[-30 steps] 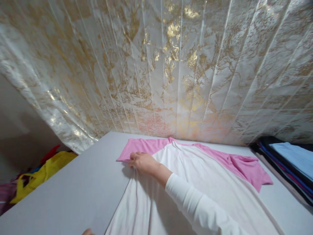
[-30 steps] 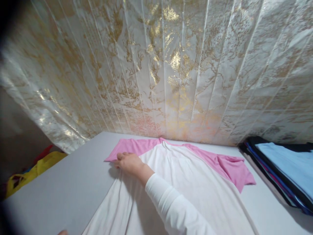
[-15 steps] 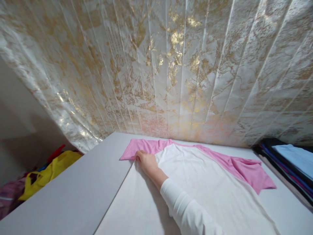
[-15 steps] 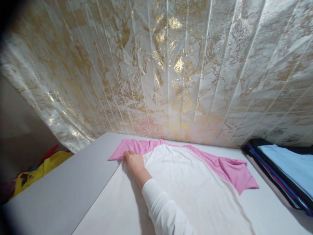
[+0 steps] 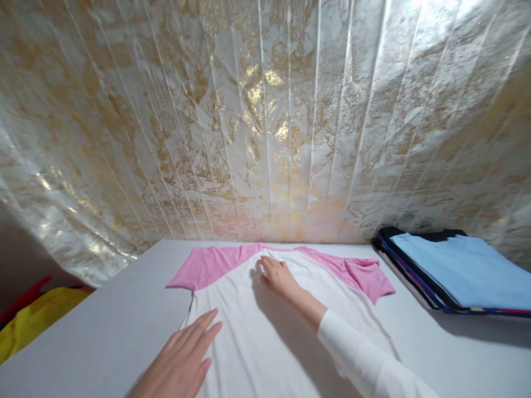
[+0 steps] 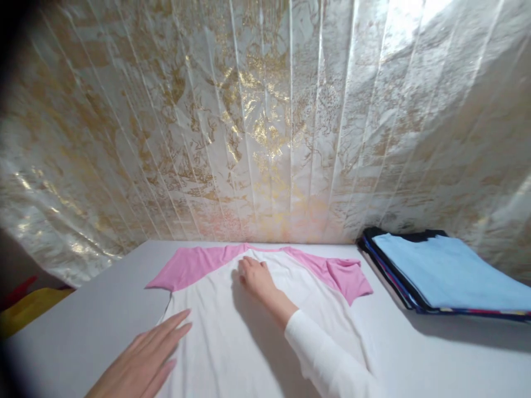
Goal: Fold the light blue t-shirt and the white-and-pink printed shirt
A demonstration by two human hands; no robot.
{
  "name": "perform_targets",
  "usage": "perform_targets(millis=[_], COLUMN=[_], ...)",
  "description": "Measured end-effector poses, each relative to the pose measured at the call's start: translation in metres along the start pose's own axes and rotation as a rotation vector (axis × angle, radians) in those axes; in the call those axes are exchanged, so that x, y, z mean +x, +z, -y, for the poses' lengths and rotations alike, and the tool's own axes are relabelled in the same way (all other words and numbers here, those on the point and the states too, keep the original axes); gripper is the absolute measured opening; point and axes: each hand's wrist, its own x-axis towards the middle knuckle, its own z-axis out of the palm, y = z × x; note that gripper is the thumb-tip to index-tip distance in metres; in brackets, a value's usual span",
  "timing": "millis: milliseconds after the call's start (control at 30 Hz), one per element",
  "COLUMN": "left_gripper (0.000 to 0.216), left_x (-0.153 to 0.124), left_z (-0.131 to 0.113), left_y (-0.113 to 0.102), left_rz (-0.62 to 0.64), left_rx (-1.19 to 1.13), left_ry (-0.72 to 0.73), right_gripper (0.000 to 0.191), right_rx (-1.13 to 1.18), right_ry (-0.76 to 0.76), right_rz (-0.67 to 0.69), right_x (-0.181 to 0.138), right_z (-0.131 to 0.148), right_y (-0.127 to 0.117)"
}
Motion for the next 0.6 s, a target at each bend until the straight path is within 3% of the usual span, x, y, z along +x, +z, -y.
perform_targets(millis=[133,233,400,600], left_gripper=[0.051,0.051,0.053,0.057], left_x=[0.120,0.171,0.198,0.209], left_z=[-0.026,-0.019,0.009,0.029], left_y=[0.016,0.030,0.046,0.048], left_rz=[0.118,0.154,0.144,0.156], left_rx=[-0.032,-0.024,-0.009,-0.013], left_ry=[-0.037,-0.103,-0.112,-0.117], right_gripper=[0.044,0.050,0.055,0.056], right_rx=[-0.126,-0.218,-0.281,-0.270], right_ry=[0.256,0.423,0.485,0.464], right_rz=[-0.008,-0.029,-0.024,-0.025], right_x=[-0.050,-0.070,-0.072,-0.065], right_z=[-0.082,-0.135,-0.182,-0.194], right_y=[-0.021,-0.034,-0.041,-0.039])
